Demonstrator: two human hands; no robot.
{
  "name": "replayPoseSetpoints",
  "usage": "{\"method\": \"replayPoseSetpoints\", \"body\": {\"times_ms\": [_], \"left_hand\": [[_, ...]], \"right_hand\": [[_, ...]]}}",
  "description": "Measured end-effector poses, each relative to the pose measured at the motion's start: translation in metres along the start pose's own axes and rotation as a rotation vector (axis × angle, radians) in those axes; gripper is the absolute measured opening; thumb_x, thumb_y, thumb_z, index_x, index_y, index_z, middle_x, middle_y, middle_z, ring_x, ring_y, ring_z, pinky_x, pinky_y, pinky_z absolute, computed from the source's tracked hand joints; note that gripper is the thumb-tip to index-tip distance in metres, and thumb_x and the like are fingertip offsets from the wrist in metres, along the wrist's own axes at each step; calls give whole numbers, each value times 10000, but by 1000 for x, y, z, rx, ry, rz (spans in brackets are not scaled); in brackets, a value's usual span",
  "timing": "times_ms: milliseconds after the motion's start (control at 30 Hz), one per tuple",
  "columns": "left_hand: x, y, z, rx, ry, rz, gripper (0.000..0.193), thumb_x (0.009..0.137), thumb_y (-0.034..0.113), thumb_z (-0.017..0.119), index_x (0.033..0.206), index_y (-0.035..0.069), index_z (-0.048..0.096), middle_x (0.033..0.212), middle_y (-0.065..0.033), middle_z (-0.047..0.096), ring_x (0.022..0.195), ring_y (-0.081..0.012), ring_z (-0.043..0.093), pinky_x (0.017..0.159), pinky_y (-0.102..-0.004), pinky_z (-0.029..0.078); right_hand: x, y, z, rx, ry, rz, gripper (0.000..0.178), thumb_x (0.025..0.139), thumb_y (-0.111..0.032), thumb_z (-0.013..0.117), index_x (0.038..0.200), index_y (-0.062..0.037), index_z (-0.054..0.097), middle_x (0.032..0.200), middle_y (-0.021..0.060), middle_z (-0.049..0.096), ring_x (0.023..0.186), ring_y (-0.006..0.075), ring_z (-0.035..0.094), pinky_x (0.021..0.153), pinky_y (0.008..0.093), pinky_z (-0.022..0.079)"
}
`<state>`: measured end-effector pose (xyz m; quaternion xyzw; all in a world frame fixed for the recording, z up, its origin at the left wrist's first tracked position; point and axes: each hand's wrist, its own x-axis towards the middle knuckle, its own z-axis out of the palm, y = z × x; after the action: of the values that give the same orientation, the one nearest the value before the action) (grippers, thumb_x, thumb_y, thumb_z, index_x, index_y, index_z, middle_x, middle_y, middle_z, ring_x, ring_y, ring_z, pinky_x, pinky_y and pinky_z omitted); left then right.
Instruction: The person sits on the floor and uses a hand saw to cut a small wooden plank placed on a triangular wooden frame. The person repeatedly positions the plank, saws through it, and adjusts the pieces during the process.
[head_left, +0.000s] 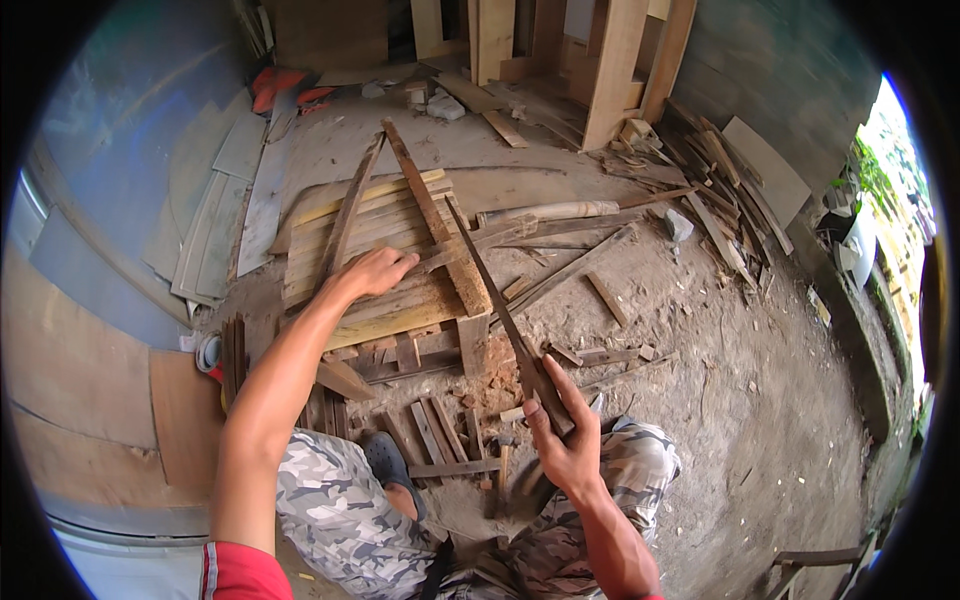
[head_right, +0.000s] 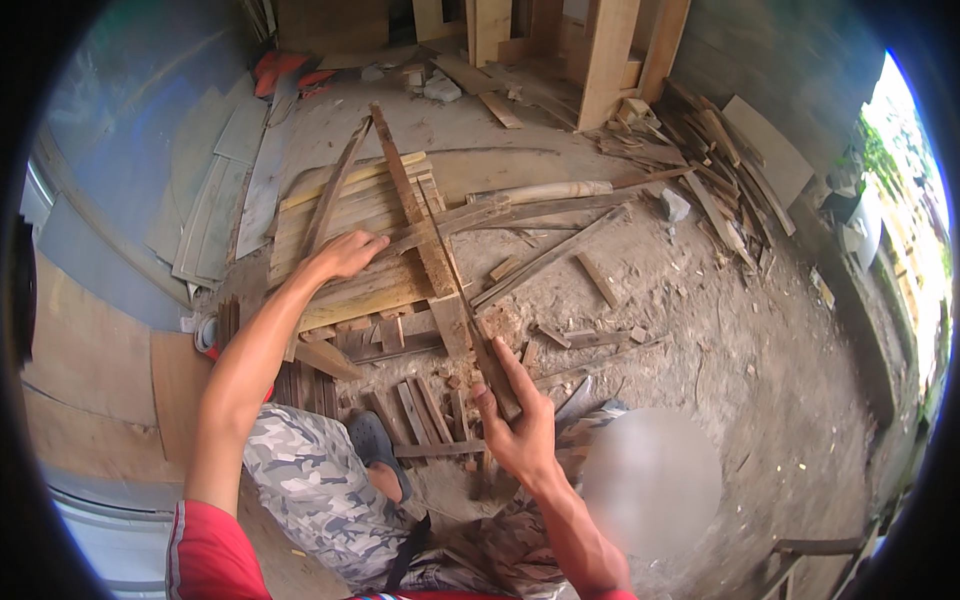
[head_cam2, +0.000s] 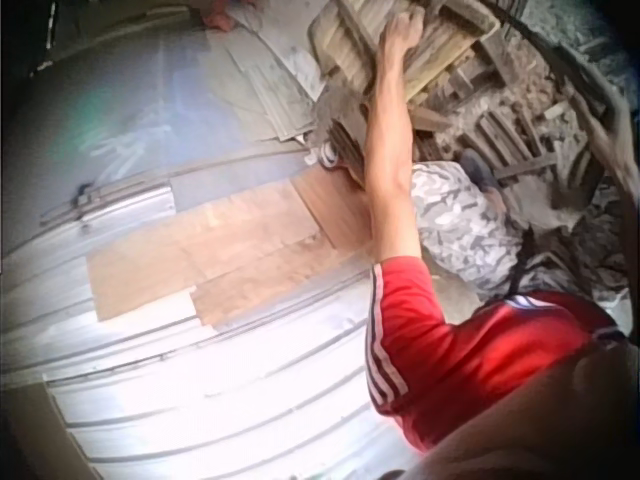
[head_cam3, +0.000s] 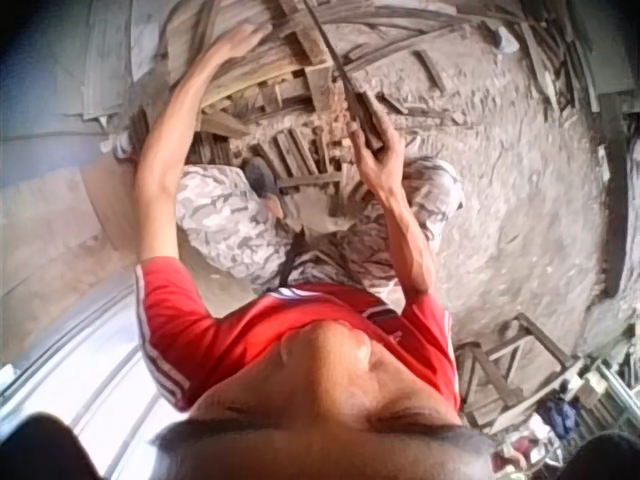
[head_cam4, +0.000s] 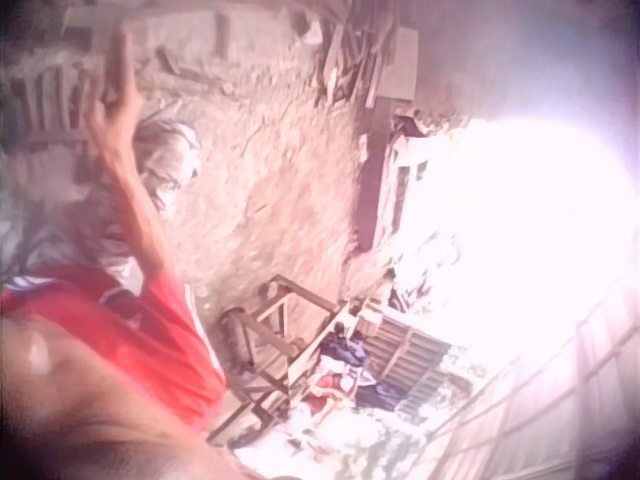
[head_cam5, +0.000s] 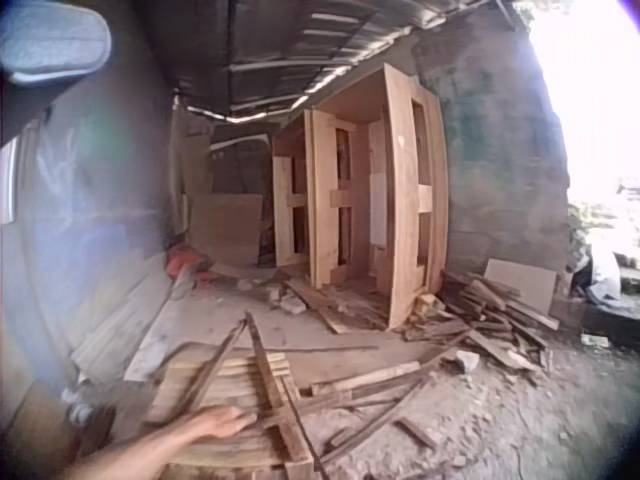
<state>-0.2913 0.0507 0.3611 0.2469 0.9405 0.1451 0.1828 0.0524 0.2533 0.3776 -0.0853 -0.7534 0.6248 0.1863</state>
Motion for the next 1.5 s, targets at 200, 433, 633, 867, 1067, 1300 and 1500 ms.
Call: {"method": "replayPoseSetpoints", "body": {"times_ms": [200, 433, 633, 867, 1067, 1300, 1500], "left_hand": [[12, -12, 6, -62, -44, -53, 615, 1029, 438, 352, 971, -102, 640, 739, -178, 683, 658, -255, 649, 739, -470, 491], [9, -7, 19, -25, 117, -82, 567, 1028, 416, 395, 650, -5, 414, 575, -75, 476, 509, -220, 421, 605, -482, 408], [5, -5, 17, 29, 164, -46, 578, 1020, 398, 443, 682, -70, 429, 599, -198, 440, 568, -288, 439, 631, -491, 408], [-6, 2, 17, 55, 153, 19, 532, 1028, 396, 437, 651, 21, 410, 590, -84, 393, 523, -221, 395, 522, -429, 363], [4, -12, 10, -96, -13, 1, 592, 1023, 410, 363, 748, -67, 581, 665, -151, 644, 537, -261, 609, 625, -419, 502], [2, -2, 6, -102, -8, -55, 633, 1009, 463, 338, 653, -21, 537, 602, -123, 612, 499, -230, 576, 584, -422, 479], [10, -19, 23, -28, 123, -59, 623, 999, 521, 333, 609, 44, 420, 568, -74, 512, 522, -207, 486, 594, -466, 428]], "right_hand": [[-15, 0, 15, -85, -104, -69, 557, 926, -95, 676, 1437, 0, 475, 1228, 240, 670, 1158, 261, 650, 918, 327, 518], [-27, 5, 21, -185, -128, -189, 591, 893, -51, 682, 1444, -14, 472, 1054, 260, 707, 939, 351, 730, 756, 350, 565], [-38, 0, 23, -212, -206, -173, 678, 869, -43, 676, 1488, -29, 401, 1055, 270, 694, 864, 409, 713, 691, 417, 579], [-47, -5, 20, -192, -220, -163, 680, 864, -64, 679, 1485, -37, 403, 1166, 295, 651, 912, 425, 698, 716, 449, 588], [-47, -11, 18, -183, -216, -147, 638, 875, -7, 682, 1455, 47, 421, 1096, 275, 694, 977, 358, 724, 770, 340, 567], [-54, -12, 18, -114, -173, -86, 626, 873, -19, 673, 1454, 18, 441, 1092, 278, 694, 908, 344, 740, 721, 354, 575], [-54, -25, 13, -153, -186, 23, 607, 874, 0, 660, 1442, 42, 450, 1137, 245, 701, 997, 278, 730, 815, 303, 556]]}}
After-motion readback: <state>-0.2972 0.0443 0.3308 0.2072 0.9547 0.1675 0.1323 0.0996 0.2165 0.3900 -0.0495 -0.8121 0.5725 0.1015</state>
